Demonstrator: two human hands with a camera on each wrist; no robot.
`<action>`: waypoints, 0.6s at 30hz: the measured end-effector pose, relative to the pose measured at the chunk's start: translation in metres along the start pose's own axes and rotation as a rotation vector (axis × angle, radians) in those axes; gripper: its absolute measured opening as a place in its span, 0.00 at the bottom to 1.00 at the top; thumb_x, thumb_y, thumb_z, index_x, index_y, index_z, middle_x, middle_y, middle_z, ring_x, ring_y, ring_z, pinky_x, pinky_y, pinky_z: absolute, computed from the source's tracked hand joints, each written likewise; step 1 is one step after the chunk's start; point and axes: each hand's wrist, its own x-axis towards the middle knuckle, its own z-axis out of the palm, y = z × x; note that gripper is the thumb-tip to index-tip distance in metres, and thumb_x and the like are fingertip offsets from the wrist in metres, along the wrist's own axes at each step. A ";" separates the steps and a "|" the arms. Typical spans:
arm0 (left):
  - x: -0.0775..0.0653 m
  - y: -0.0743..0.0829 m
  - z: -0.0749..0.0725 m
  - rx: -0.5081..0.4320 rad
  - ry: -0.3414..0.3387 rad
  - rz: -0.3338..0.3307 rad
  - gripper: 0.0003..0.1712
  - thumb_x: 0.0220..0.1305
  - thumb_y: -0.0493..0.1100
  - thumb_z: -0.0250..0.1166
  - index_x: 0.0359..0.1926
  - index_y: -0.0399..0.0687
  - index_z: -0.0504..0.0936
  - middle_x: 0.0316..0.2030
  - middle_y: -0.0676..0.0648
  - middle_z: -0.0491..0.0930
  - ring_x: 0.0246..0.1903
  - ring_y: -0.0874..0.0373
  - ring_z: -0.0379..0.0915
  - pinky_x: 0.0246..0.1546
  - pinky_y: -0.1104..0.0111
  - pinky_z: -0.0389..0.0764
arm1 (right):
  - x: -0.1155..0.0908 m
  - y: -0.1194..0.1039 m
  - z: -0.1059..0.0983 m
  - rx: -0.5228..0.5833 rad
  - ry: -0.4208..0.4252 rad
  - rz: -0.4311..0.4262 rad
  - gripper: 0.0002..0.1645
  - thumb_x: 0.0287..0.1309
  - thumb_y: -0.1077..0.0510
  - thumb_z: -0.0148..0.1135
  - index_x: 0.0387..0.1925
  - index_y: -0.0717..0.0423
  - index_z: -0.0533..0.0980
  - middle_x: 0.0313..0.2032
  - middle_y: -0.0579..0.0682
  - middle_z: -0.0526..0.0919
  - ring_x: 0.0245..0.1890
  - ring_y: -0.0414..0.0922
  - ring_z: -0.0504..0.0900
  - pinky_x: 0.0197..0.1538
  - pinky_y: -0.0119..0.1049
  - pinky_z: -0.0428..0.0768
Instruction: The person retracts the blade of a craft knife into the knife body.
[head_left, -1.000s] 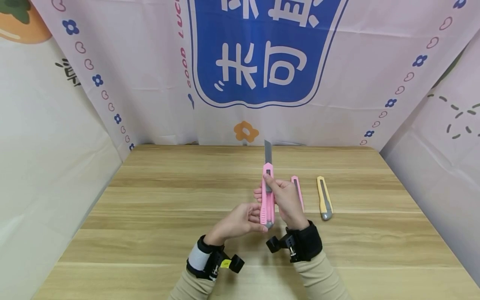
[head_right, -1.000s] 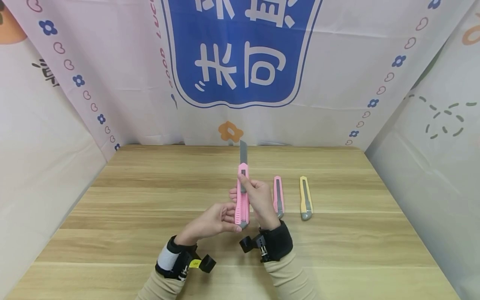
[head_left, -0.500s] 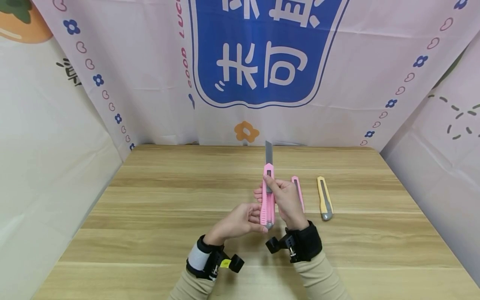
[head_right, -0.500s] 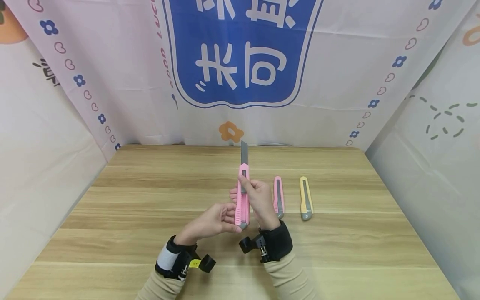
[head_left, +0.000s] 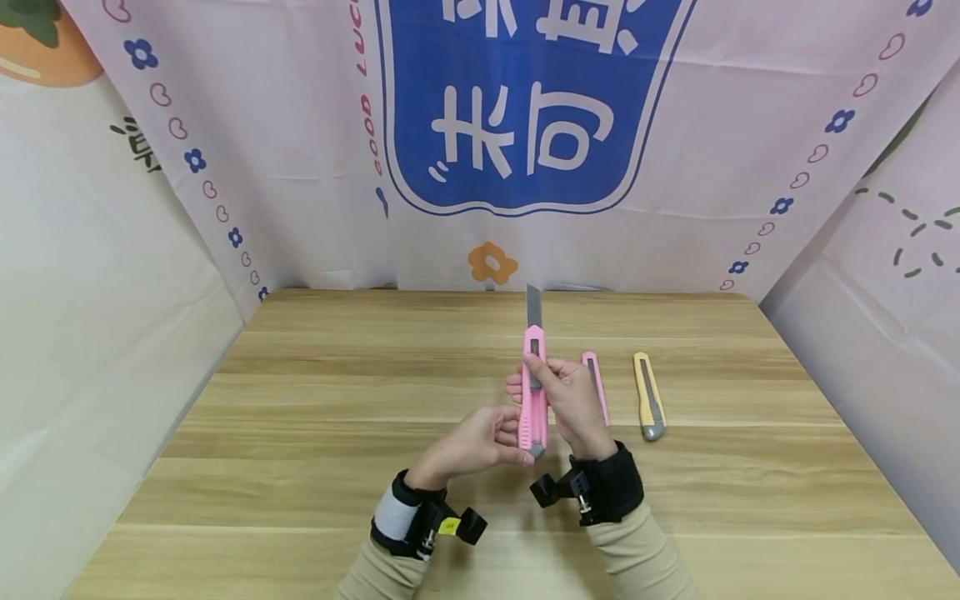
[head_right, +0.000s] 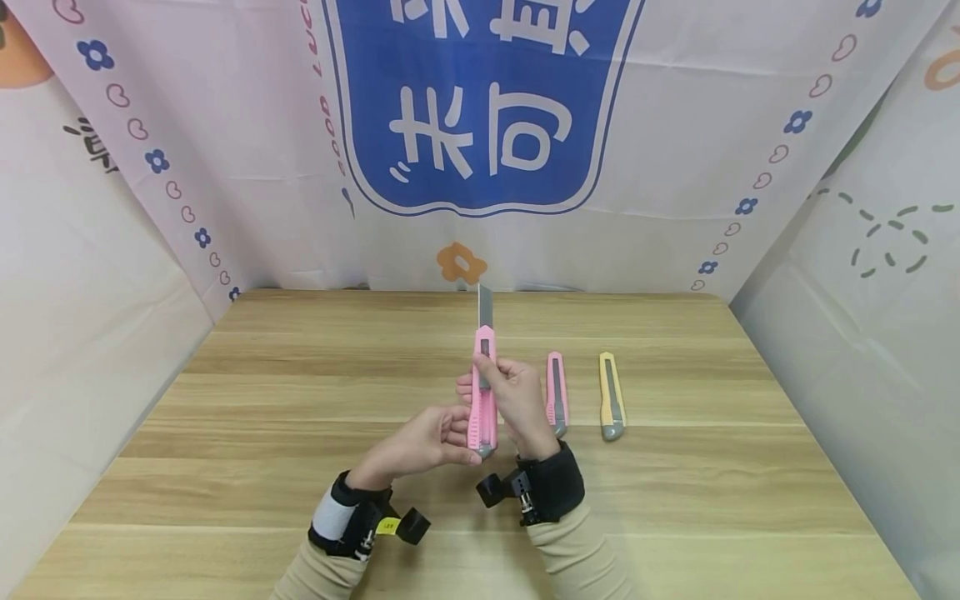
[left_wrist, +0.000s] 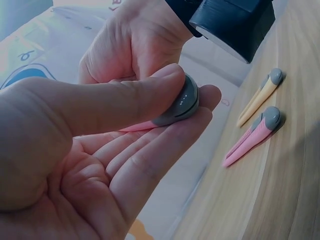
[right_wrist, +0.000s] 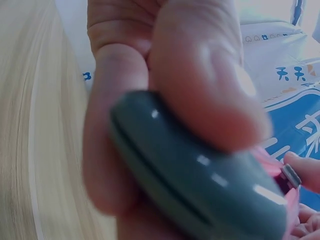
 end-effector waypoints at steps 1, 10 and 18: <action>0.000 0.000 0.000 0.005 0.001 0.002 0.25 0.58 0.28 0.65 0.57 0.27 0.71 0.48 0.29 0.82 0.50 0.42 0.82 0.48 0.75 0.86 | 0.000 0.000 0.000 -0.001 0.001 0.004 0.27 0.66 0.51 0.58 0.46 0.76 0.76 0.26 0.44 0.89 0.31 0.40 0.89 0.43 0.39 0.89; 0.000 -0.001 -0.002 -0.006 0.022 0.000 0.26 0.58 0.28 0.64 0.58 0.28 0.71 0.49 0.29 0.82 0.50 0.43 0.82 0.49 0.73 0.86 | 0.002 0.001 0.003 0.023 0.034 0.078 0.27 0.67 0.47 0.56 0.49 0.69 0.77 0.29 0.45 0.89 0.32 0.39 0.89 0.44 0.37 0.89; 0.000 -0.001 -0.002 -0.019 0.045 -0.003 0.25 0.58 0.27 0.64 0.57 0.28 0.71 0.48 0.28 0.81 0.50 0.42 0.82 0.48 0.73 0.86 | 0.001 0.002 0.006 0.025 0.054 0.106 0.30 0.66 0.42 0.55 0.47 0.68 0.78 0.27 0.44 0.89 0.31 0.39 0.89 0.43 0.37 0.89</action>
